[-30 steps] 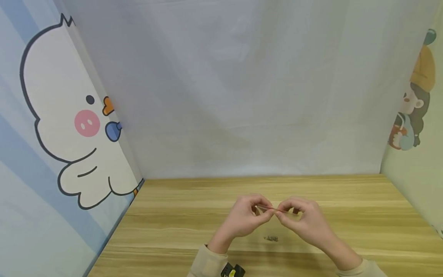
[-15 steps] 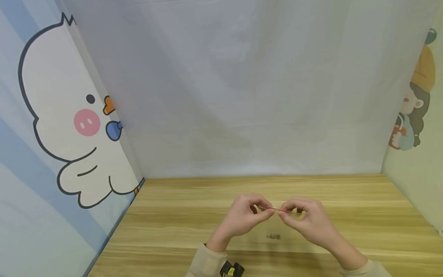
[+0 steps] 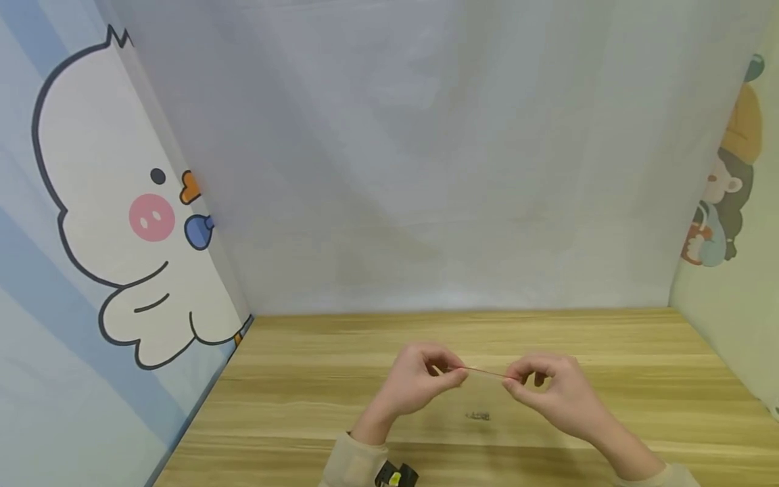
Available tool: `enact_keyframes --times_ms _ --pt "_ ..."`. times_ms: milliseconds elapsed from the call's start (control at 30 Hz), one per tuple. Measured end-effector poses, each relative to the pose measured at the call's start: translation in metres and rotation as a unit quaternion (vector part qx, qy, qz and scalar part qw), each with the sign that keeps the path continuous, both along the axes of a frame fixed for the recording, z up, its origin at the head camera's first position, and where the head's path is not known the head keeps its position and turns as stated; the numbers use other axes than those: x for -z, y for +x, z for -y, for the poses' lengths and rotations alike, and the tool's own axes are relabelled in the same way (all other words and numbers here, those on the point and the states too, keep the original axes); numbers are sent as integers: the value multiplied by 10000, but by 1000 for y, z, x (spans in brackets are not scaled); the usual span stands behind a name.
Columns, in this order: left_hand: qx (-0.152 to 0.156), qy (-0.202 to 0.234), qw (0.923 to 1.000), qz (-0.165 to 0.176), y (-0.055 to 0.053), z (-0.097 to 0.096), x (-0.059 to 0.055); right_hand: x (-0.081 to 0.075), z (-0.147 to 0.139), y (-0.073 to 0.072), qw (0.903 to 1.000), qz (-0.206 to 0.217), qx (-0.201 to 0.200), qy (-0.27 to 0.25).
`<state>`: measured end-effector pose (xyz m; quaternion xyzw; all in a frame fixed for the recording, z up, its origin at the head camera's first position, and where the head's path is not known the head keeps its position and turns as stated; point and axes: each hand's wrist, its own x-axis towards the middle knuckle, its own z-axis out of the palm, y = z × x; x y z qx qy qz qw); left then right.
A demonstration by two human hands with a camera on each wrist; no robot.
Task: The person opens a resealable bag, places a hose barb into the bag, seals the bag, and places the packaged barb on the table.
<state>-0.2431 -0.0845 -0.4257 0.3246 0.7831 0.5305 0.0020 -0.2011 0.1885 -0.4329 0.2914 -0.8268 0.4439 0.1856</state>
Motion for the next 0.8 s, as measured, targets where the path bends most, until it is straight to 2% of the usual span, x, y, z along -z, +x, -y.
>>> enact_keyframes --times_ms 133,233,333,467,633,800 --pt "-33 -5 9997 225 2 8 1 0 -8 5 9991 426 0 -12" --pt "173 8 9991 381 5 11 0 -2 -14 9 9964 830 -153 62" --pt "395 43 9972 636 8 13 -2 -5 -20 12 9913 1258 -376 105" --pt "420 -12 9951 893 7 11 0 -9 -28 9 9798 1943 -465 76" --pt "178 -129 9952 952 2 5 9 -6 -29 -1 9613 2752 -9 104" --pt "-79 -91 9959 892 -2 -2 19 2 -28 -8 9547 2929 519 102"
